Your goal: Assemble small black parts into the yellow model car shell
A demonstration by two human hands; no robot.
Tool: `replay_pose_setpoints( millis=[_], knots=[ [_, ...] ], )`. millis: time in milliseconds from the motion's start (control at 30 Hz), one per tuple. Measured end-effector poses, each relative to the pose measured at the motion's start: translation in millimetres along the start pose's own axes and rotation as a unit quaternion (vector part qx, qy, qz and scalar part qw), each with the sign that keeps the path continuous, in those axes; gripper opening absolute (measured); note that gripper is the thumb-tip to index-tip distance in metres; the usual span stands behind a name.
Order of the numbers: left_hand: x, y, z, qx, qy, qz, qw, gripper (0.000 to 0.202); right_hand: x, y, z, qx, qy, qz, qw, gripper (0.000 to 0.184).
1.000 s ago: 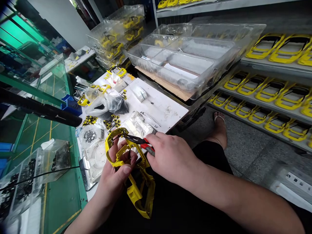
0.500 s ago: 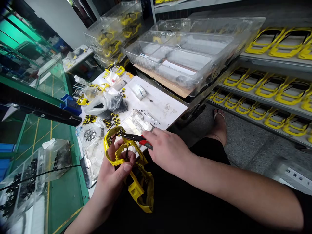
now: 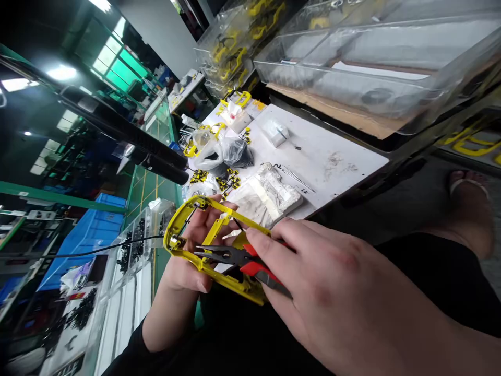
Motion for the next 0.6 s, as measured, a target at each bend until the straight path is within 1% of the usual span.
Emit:
replay_pose_setpoints(
  millis=[100,200,267,400,533,600],
  knots=[
    [4.2,2.3,6.6,0.013,0.029,0.046,0.998,0.117,11.8,-13.9,3.6,-0.031,0.003,-0.021,0.999,0.038],
    [6.3,2.0,14.5,0.0,0.032,0.078,0.996,0.114,21.5,-22.2,2.1,-0.054,0.007,-0.042,0.998,0.039],
    [7.0,0.2,16.7,-0.003,0.037,0.088,0.995,0.113,24.6,-24.8,0.1,-0.057,0.01,-0.044,0.997,0.039],
    [7.4,-6.8,14.4,0.004,0.068,0.099,0.993,0.121,25.6,-25.5,-1.1,-0.072,0.016,-0.034,0.997,0.042],
    [8.2,-12.7,12.8,-0.008,0.07,0.099,0.993,0.122,25.8,-26.1,1.4,-0.086,0.013,-0.042,0.995,0.041],
    [9.3,-11.8,13.2,0.002,0.076,0.113,0.991,0.122,25.4,-27.9,1.8,-0.091,0.016,-0.036,0.995,0.042]
  ],
)
Point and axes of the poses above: each hand's wrist, its own x-axis towards the middle knuckle, its own z-axis out of the palm, y = z × x, the point moved 3 cm from there along x, towards the middle knuckle, and after that the axes turned 1 degree about -x, right-handed, at the moved point
